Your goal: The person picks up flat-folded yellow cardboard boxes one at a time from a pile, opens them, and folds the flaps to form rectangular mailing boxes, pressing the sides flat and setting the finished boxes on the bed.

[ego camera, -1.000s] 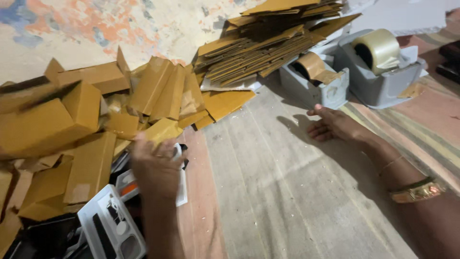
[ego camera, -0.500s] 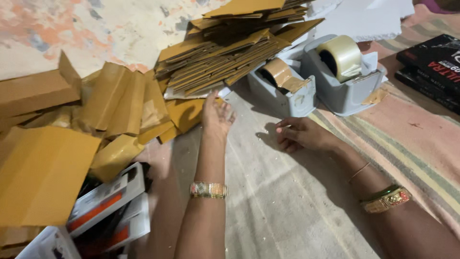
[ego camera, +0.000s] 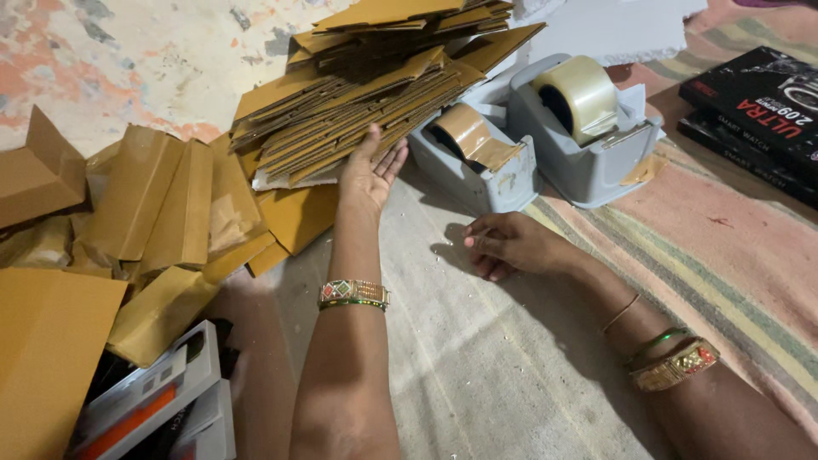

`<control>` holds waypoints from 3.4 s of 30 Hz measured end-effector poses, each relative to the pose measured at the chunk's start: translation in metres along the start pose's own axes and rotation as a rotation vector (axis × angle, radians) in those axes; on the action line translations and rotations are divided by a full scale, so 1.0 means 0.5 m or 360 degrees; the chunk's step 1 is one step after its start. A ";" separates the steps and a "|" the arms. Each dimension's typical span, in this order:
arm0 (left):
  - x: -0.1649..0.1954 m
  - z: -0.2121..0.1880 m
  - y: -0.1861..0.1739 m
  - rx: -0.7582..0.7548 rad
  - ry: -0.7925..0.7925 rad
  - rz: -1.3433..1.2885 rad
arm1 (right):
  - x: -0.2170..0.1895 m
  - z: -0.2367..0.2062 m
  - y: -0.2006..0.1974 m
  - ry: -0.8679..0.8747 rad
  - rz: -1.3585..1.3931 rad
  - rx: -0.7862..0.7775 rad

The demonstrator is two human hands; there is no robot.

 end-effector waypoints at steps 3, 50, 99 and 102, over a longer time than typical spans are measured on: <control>-0.006 -0.005 0.006 -0.0039 0.0006 -0.0016 | -0.001 -0.003 -0.001 -0.0009 -0.0030 0.0002; 0.067 -0.518 -0.489 0.0895 0.0935 0.1997 | -0.130 -0.152 0.094 -0.0360 -0.0589 0.0830; -0.019 -0.636 -0.081 -0.0455 0.1138 0.1201 | -0.133 -0.196 0.081 -0.0672 0.0419 0.0292; -0.022 -0.631 -0.100 -0.0375 0.1206 0.1356 | -0.123 -0.206 0.061 -0.0416 0.0105 0.0624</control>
Point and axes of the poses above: each hand's wrist, its own z-axis towards the middle knuckle, its own y-axis out of the palm, x = y × z, the point moved 5 cm from there along z, towards the middle knuckle, and after that the axes turned 8 degrees about -x, right-handed, at the moved point
